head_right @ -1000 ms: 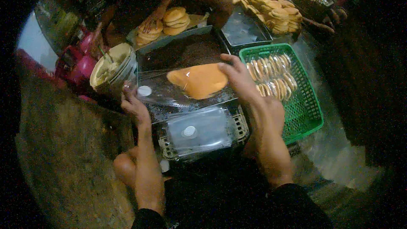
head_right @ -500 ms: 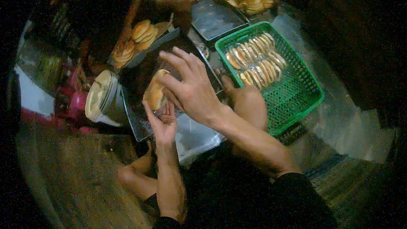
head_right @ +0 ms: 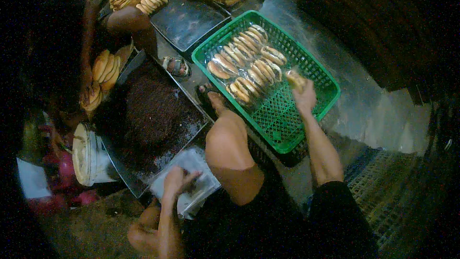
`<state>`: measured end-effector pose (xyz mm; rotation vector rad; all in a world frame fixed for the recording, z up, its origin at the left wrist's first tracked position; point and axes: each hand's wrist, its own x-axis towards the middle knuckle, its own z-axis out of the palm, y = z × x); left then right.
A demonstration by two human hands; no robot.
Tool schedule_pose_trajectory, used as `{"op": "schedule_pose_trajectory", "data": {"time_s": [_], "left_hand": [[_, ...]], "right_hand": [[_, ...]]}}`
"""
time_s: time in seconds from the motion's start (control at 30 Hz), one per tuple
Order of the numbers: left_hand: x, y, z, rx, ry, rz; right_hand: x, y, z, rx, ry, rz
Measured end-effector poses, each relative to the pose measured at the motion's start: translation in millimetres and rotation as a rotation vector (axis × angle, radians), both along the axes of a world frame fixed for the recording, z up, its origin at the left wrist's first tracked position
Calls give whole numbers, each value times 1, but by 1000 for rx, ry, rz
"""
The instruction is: The person assembles sandwiches by taking buns, spreading a filling, adding a dark granular topping, and placing them into a green basket. Another person assists by spreading filling on buns nearby.
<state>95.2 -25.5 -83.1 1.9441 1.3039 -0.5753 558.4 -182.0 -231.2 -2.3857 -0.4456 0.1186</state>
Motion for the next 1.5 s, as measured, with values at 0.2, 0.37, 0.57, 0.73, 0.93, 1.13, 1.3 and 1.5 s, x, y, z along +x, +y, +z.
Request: {"op": "schedule_pose_trajectory", "data": {"time_s": [0.2,0.37,0.57,0.73,0.93,1.13,1.3,1.5], "left_hand": [[-20,-12,-27,-47,89,-21],[-38,-20,-4,-46,-297,155],[-40,-31,75,544,-749,393],[-62,-29,74,129,-1045,967],[-85,-12,79,-276,-1689,1145],[-85,-1,78,-9,-1603,1299],[-136,41,112,709,-1567,1339],[-207,83,139,591,-1232,1168]], "right_hand": [[92,119,75,-407,-820,-49],[-34,263,237,211,-597,892],[-291,172,281,-82,-7,1984],[-344,137,293,588,568,1383],[-322,79,252,605,1186,895],[-362,67,214,708,1000,795],[-408,114,267,806,756,1093],[-384,203,214,567,550,1131]]}}
